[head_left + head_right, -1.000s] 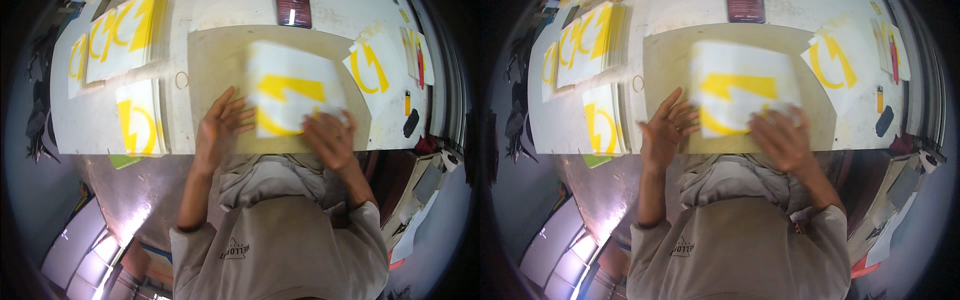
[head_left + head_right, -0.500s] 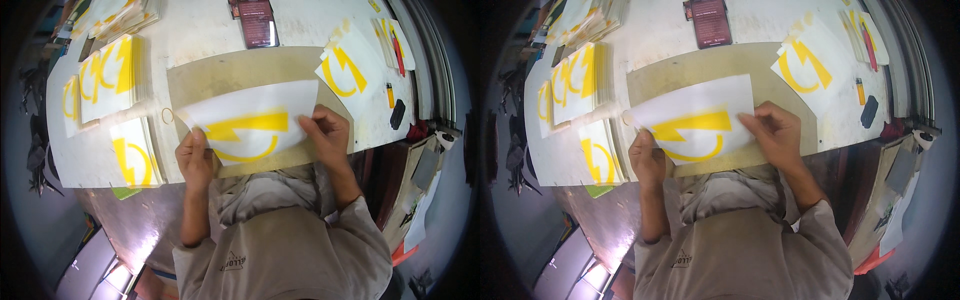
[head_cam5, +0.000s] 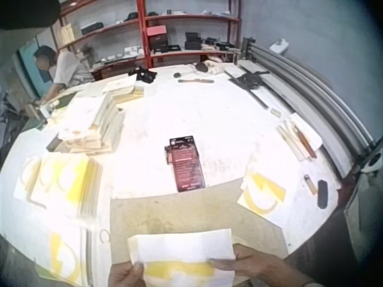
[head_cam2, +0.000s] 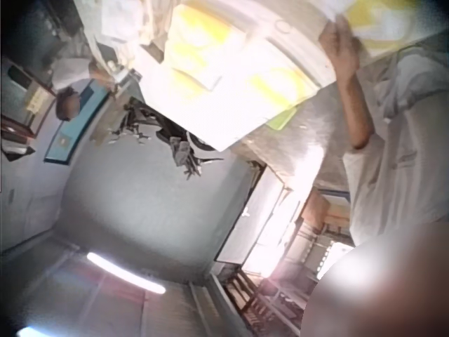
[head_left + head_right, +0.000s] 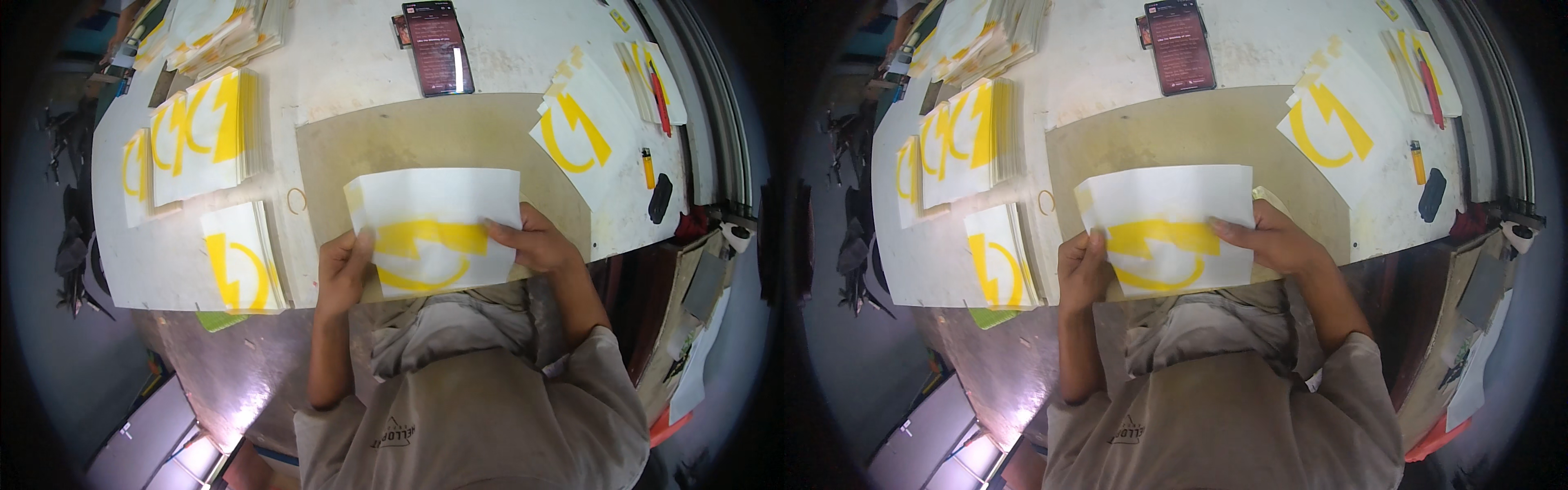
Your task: The person repeatedly places a yellow graphic sticker onto a white sheet, smooths it with hands and a plastic card, and stacks the finished sheets. The process is repeated for multiple sheets in a continuous loop.
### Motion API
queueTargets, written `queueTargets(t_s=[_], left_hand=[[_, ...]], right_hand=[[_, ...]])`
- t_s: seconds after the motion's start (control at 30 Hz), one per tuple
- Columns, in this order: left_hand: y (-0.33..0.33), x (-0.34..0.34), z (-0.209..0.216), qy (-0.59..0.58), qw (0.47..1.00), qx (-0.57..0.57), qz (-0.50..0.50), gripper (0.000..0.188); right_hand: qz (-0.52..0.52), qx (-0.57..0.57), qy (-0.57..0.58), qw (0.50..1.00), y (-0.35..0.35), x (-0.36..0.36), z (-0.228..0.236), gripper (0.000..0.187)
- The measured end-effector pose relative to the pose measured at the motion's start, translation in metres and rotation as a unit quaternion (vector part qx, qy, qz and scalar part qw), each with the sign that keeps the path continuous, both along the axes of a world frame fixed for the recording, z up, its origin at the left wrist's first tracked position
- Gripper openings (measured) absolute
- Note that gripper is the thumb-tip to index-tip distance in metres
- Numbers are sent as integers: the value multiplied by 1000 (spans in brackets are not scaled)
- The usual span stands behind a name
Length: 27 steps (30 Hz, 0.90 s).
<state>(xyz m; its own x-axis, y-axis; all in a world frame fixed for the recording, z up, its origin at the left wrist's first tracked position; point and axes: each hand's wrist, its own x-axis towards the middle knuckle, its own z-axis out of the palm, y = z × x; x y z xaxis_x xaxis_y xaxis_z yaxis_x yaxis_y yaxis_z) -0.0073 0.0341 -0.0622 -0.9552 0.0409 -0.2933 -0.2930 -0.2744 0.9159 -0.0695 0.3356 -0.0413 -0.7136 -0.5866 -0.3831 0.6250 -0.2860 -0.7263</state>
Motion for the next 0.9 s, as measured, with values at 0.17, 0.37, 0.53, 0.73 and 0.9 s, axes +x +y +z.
queueTargets(t_s=[0.17,0.37,0.53,0.73,0.9], left_hand=[[-1,5,8,-2,999,-32,40,26],[19,14,10,63,954,-236,174,32],[14,6,19,-73,996,51,26,31],[-10,-18,0,-59,978,188,-64,47],[-13,-30,0,98,987,77,-103,84]], right_hand=[[4,-97,-70,993,4,-5,-8,40],[8,-24,-59,998,3,-8,-23,39],[-7,5,-77,997,-17,-11,-16,41],[7,-142,-63,988,4,-20,-27,49],[-26,52,183,981,-9,-17,-3,62]])
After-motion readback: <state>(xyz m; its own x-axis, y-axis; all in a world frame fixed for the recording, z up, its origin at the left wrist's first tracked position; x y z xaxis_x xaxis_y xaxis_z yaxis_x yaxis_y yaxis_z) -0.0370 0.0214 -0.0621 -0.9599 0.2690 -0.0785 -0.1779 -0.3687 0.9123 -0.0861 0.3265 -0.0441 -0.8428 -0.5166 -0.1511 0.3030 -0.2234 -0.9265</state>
